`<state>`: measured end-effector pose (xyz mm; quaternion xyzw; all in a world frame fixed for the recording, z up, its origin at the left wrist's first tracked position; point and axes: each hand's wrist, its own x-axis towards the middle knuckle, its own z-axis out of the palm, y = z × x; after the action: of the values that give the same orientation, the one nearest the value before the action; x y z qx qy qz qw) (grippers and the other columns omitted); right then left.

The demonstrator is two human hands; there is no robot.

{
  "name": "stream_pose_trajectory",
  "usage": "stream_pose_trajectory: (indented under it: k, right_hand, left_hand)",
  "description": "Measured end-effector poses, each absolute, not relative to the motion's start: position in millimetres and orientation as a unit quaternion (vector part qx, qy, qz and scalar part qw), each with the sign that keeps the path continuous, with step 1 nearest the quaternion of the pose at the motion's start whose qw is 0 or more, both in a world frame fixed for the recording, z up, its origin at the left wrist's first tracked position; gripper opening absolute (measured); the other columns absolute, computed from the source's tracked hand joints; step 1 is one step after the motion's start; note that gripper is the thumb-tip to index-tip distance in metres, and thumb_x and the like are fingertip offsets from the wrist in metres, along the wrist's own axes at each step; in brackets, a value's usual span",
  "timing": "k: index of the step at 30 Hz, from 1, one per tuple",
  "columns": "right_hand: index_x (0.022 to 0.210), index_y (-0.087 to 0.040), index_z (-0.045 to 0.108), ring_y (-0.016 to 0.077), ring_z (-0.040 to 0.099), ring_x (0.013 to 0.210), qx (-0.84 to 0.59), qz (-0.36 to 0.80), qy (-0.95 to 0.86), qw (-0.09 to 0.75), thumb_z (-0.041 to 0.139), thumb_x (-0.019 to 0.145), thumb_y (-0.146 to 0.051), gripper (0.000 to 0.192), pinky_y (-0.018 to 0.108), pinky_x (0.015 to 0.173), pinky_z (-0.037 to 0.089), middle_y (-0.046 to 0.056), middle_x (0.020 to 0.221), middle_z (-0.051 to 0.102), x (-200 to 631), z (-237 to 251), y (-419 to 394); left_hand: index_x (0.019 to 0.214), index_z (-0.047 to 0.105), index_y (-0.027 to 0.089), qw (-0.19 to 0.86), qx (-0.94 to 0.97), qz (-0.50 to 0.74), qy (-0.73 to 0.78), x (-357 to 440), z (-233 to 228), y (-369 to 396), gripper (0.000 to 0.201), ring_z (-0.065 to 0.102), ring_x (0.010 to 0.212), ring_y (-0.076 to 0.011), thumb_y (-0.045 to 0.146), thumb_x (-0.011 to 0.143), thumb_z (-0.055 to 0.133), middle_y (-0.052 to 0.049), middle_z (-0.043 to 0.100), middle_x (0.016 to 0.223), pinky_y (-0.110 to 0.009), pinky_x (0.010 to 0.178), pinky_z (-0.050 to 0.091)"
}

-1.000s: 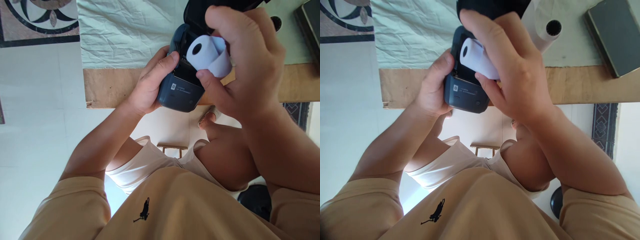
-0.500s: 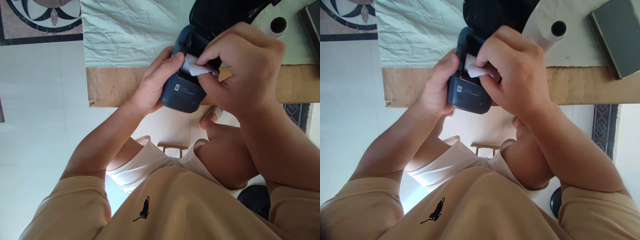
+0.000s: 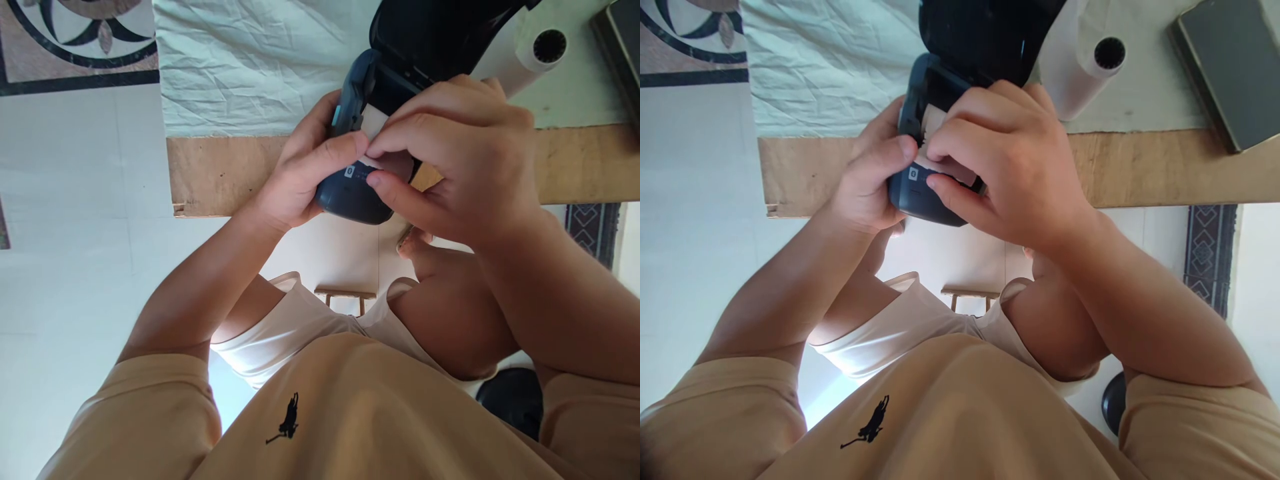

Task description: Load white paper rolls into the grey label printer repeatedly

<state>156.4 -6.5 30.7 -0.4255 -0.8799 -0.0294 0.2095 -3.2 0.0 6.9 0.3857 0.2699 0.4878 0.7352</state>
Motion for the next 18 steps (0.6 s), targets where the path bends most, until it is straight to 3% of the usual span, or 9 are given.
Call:
stream_pose_trajectory:
  k: [3,9,12,18]
  right_hand:
    - [0.090,-0.031,0.052,0.0035,0.047,0.082,-0.422,-0.039,-0.881,0.209,0.038,0.073,-0.047,0.027,0.021,0.072,0.032,-0.010,0.093,0.054,157.6,31.4,-6.3]
    - [0.090,-0.027,0.053,0.0043,0.050,0.086,-0.422,-0.022,-0.869,0.257,0.043,0.070,-0.040,0.025,0.022,0.079,0.038,-0.006,0.089,0.054,160.4,33.4,-6.9]
    - [0.090,-0.018,0.052,0.0071,0.049,0.092,-0.458,-0.040,-0.827,0.322,0.042,0.070,-0.038,0.030,0.023,0.083,0.040,0.000,0.088,0.051,164.7,35.5,-6.0]
    - [0.099,-0.018,0.048,0.0116,0.041,0.103,-0.513,-0.038,-0.805,0.295,0.047,0.063,-0.052,0.050,0.024,0.089,0.040,0.005,0.099,0.044,164.3,36.5,-4.8]
  left_hand:
    - [0.092,0.049,0.023,0.725,0.409,0.489,0.261,-4.4,5.6,0.3,0.030,0.053,0.070,-0.0069,0.011,0.066,0.055,0.002,0.055,0.076,-0.018,0.060,0.041]
    - [0.093,0.050,0.025,0.713,0.428,0.489,0.264,-4.3,3.7,0.8,0.032,0.056,0.076,-0.0105,0.013,0.064,0.054,0.002,0.056,0.077,-0.020,0.062,0.043]
    - [0.093,0.050,0.027,0.718,0.420,0.484,0.271,-4.4,3.6,0.8,0.034,0.057,0.079,-0.0127,0.014,0.062,0.055,0.002,0.059,0.085,-0.023,0.064,0.044]
    - [0.096,0.048,0.027,0.710,0.422,0.485,0.286,-4.4,4.6,-0.6,0.037,0.058,0.081,-0.0136,0.017,0.060,0.054,0.002,0.058,0.086,-0.023,0.063,0.044]
